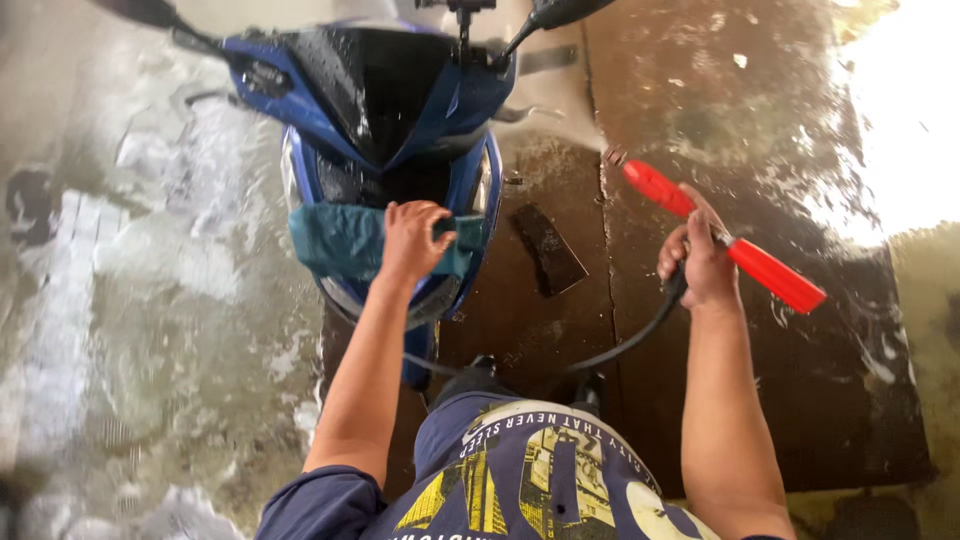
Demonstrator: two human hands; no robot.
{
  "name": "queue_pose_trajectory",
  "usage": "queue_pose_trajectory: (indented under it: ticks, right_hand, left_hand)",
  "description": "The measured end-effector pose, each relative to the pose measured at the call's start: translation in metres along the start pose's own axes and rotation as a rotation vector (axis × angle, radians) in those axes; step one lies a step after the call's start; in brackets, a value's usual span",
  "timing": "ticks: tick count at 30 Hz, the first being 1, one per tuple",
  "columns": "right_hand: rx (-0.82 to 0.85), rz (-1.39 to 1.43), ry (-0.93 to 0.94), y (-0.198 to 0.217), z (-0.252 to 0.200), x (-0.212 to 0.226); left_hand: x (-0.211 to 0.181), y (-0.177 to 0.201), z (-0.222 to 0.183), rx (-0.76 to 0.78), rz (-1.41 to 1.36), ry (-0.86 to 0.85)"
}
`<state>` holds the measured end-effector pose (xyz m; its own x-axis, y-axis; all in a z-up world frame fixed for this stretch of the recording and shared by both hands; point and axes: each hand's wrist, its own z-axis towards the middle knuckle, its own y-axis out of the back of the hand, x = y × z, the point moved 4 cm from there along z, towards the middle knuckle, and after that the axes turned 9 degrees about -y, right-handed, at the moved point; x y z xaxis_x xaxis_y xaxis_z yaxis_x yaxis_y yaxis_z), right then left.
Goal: The person uses a high-pressure water spray gun to rinse a blue motorcycle. They systematically clean the front fairing, handlebars, seat, and rear sections, moving around the vehicle to cover all sides.
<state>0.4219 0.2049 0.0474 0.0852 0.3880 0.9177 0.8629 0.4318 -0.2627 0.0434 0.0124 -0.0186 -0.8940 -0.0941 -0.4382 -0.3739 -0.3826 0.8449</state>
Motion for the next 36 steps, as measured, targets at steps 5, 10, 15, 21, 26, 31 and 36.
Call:
queue_pose_trajectory:
  ticks: [5,10,15,21,26,31,36]
  right_hand:
    - [0.011,0.074,-0.057,0.022,0.027,0.004]
    - [0.09,0.134,-0.136,0.072,0.055,0.024]
    - [0.166,0.119,-0.113,0.122,0.083,0.052]
    - [0.285,-0.094,-0.061,0.128,0.092,0.096]
    - [0.385,-0.483,-0.028,0.09,0.079,0.111]
    - [0.36,-0.492,-0.029,0.096,0.086,0.149]
    - [0.452,-0.702,-0.019,0.079,0.095,0.131]
  left_hand:
    - [-0.074,-0.04,-0.016,-0.044,0.067,-0.061]
    - [-0.119,-0.089,-0.058,0.295,-0.182,0.053]
    - [-0.122,-0.114,-0.113,0.782,-0.13,0.504]
    - [-0.136,-0.084,-0.126,0.482,0.051,0.63]
    - [-0.184,-0.066,-0.075,0.412,0.09,0.447]
    - [-0.156,-0.057,-0.099,0.28,0.08,0.32]
    - [-0.091,-0.011,-0.174,0.383,0.558,0.892]
